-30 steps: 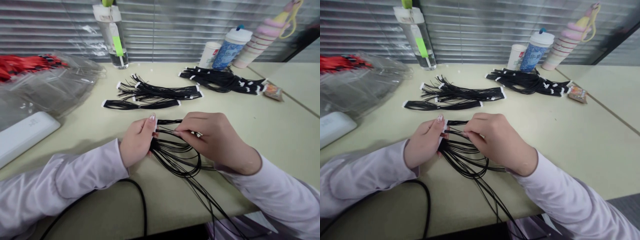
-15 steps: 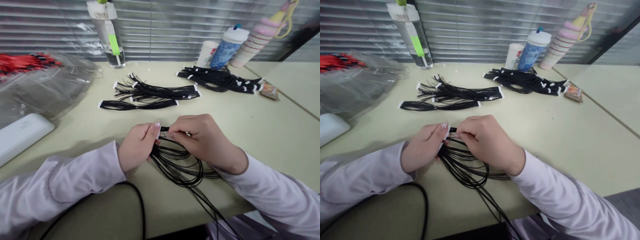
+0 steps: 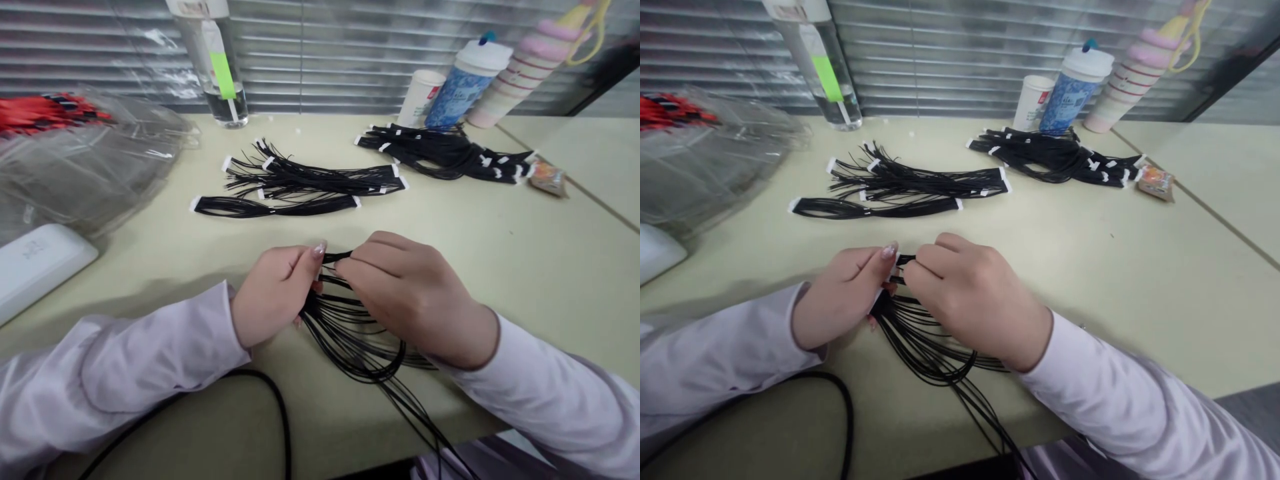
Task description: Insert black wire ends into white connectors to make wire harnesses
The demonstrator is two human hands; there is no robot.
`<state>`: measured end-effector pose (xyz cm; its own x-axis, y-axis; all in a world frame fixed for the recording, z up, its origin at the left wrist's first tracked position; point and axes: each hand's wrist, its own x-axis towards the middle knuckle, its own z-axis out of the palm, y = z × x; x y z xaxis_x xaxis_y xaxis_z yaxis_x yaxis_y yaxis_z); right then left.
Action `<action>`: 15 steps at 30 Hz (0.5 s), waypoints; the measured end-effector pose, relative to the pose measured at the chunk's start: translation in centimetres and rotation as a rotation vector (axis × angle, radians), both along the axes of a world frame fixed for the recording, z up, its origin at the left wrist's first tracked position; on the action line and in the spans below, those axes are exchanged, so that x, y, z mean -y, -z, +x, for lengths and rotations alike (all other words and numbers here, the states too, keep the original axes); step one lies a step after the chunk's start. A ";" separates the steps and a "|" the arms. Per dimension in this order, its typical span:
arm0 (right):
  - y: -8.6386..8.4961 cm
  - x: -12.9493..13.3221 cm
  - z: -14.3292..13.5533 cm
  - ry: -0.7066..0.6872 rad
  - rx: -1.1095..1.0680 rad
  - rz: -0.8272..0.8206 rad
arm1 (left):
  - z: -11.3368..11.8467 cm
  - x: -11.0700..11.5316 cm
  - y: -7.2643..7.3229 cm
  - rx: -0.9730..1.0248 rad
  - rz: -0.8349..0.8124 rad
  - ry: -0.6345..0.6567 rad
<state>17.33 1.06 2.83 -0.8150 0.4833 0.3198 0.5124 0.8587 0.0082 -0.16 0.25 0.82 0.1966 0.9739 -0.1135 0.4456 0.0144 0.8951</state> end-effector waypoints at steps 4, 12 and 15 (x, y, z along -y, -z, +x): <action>0.6 -0.4 -0.3 -0.028 -0.019 0.046 | -0.1 0.0 0.1 -0.008 0.014 0.020; 1.3 -0.9 -0.4 -0.008 -0.183 0.077 | 0.1 -0.1 0.0 0.051 -0.065 -0.013; 1.3 -1.0 -0.5 0.009 -0.163 0.067 | 0.1 -0.1 0.0 0.084 -0.071 -0.022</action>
